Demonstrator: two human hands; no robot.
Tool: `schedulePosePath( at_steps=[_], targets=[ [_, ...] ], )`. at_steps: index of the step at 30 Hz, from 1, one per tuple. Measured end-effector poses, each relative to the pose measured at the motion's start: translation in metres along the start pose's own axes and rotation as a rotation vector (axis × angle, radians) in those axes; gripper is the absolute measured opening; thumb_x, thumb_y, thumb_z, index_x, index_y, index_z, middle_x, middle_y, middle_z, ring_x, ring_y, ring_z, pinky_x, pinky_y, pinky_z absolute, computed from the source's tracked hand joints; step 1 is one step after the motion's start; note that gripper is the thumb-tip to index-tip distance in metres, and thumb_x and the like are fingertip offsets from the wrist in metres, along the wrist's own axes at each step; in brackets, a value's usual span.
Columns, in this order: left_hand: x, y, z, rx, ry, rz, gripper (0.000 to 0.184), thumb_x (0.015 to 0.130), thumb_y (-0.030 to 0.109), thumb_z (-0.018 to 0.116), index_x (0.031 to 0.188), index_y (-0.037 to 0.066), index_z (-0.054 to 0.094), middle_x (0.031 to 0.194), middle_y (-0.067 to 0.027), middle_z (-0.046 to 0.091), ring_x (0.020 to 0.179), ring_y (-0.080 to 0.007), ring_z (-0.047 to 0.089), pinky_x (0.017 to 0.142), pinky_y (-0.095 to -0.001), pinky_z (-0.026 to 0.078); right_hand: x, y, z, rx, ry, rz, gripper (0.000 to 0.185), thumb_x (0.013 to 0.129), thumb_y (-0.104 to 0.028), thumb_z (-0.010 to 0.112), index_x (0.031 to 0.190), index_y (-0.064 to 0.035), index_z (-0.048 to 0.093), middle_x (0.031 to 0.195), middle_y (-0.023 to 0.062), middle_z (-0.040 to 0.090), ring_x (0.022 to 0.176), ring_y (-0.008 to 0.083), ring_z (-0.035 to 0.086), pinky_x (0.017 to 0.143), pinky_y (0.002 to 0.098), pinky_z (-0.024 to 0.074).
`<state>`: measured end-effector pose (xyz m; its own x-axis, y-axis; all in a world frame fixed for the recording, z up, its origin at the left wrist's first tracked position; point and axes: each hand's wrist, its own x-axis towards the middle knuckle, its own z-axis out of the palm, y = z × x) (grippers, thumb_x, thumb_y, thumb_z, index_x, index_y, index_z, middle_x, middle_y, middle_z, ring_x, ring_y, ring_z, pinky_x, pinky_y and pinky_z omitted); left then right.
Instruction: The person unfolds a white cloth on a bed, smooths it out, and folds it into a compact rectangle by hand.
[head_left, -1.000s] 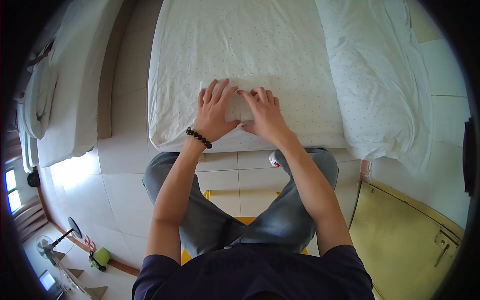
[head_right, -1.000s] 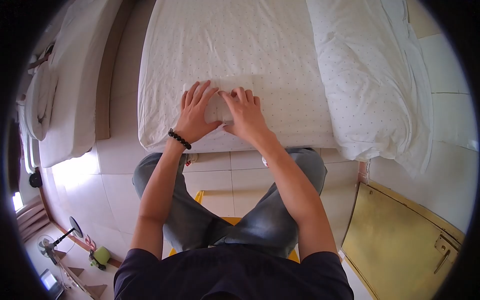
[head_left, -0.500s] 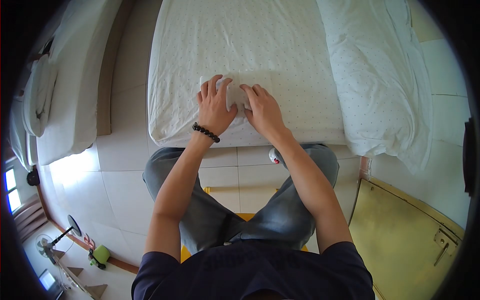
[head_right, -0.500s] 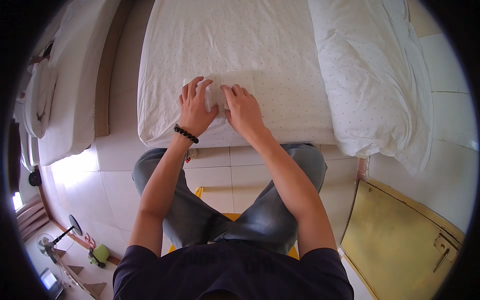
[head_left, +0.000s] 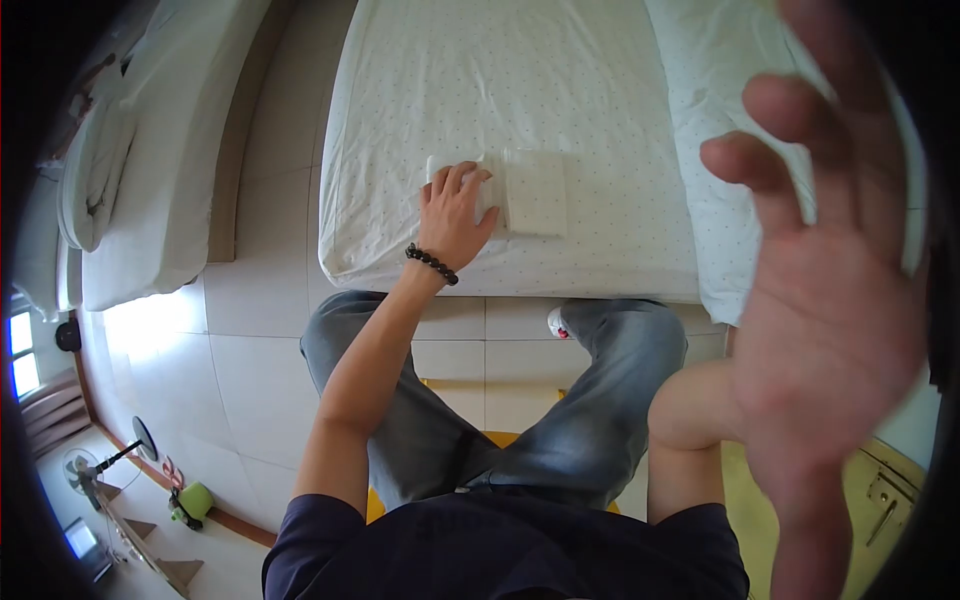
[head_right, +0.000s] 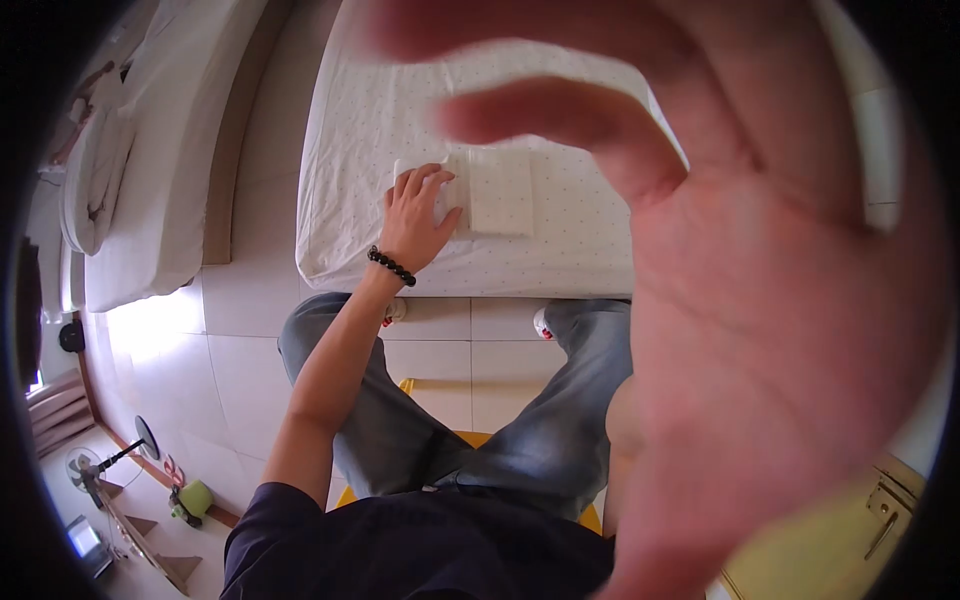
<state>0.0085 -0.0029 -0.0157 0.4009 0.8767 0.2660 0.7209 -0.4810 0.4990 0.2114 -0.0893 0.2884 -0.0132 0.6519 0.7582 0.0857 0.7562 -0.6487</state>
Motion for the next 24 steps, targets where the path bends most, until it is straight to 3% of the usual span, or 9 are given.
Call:
schedulePosePath(
  at_steps=[8, 24],
  targets=[
    [-0.003, 0.004, 0.006, -0.01, 0.041, -0.001, 0.049, 0.086, 0.018, 0.078, 0.133, 0.015, 0.063, 0.146, -0.0057, 0.058, 0.136, -0.03, 0.051, 0.112, -0.0451, 0.041, 0.026, -0.01, 0.005, -0.239, 0.131, 0.094, 0.097, 0.087, -0.061, 0.073, 0.154, 0.0039, 0.047, 0.14, 0.0228, 0.061, 0.11, 0.0273, 0.061, 0.098, 0.0385, 0.051],
    [-0.014, -0.001, -0.004, -0.031, 0.021, -0.013, 0.049, 0.084, 0.017, 0.078, 0.131, 0.013, 0.064, 0.146, -0.0083, 0.057, 0.135, -0.0318, 0.051, 0.111, -0.0463, 0.042, 0.063, -0.009, -0.006, -0.341, 0.303, 0.081, 0.087, 0.095, -0.06, 0.066, 0.151, 0.0043, 0.05, 0.138, 0.0202, 0.065, 0.115, 0.0278, 0.065, 0.099, 0.037, 0.0555]
  ],
)
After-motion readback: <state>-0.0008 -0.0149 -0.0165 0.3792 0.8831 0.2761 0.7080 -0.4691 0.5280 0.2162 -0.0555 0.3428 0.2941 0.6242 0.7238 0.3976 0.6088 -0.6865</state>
